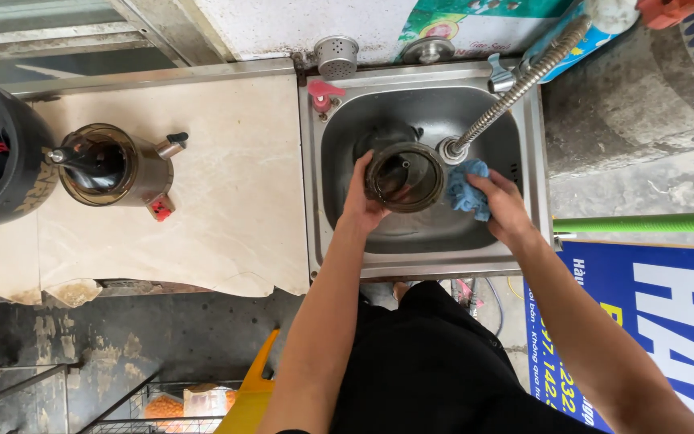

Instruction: Disassembling and washing the components of a juicer in a sink.

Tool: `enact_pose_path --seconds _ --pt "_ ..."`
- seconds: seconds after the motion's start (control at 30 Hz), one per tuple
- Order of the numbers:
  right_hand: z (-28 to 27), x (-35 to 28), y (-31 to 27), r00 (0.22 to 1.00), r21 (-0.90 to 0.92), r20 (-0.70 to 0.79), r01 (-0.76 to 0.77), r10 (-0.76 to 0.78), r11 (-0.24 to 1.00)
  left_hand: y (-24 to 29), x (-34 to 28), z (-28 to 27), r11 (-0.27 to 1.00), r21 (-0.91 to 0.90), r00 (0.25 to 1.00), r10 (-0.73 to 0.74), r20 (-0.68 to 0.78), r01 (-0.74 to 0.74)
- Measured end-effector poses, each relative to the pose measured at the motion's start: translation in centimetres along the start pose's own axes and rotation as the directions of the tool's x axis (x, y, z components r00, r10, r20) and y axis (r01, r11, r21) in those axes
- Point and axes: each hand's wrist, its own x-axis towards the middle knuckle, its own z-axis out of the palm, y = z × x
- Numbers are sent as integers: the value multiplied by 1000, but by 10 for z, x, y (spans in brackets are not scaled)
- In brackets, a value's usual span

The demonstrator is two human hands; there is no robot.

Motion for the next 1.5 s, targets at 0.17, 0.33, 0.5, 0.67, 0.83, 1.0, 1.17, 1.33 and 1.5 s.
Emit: enact_pose_path --seconds 0.17,0.33,0.5,0.67,0.83,1.0,1.17,1.33,1.5 --pt "-9 -60 -43 941 -269 254 290 -222 919 -12 -8 5 964 45 958 265 -110 -261" --pt "15 -87 -34 845 -513 265 531 -464 674 -11 -31 16 962 78 946 272 -178 -262" --pt "60 -80 -4 602 -549 318 747 -733 375 -9 -29 17 955 89 932 295 -209 -282" --pt "105 -39 27 442 -588 540 807 -716 55 -5 -38 29 955 73 927 297 -229 -288" --pt "115 -37 19 740 -802 596 565 -312 -191 -11 -36 22 947 171 905 312 -291 -271" --pt "104 -16 27 801 -804 594 593 -76 -30 -23 -36 18 906 364 890 336 -309 -216" --pt "119 -29 17 926 161 346 -218 151 963 -10 -41 36 951 197 937 279 -209 -239" --pt "123 -52 -6 896 -132 431 -53 106 990 1 -40 39 947 171 928 305 -215 -272" --pt "106 -77 -19 859 -663 510 423 -40 618 5 -38 22 950 225 938 268 -220 -218"
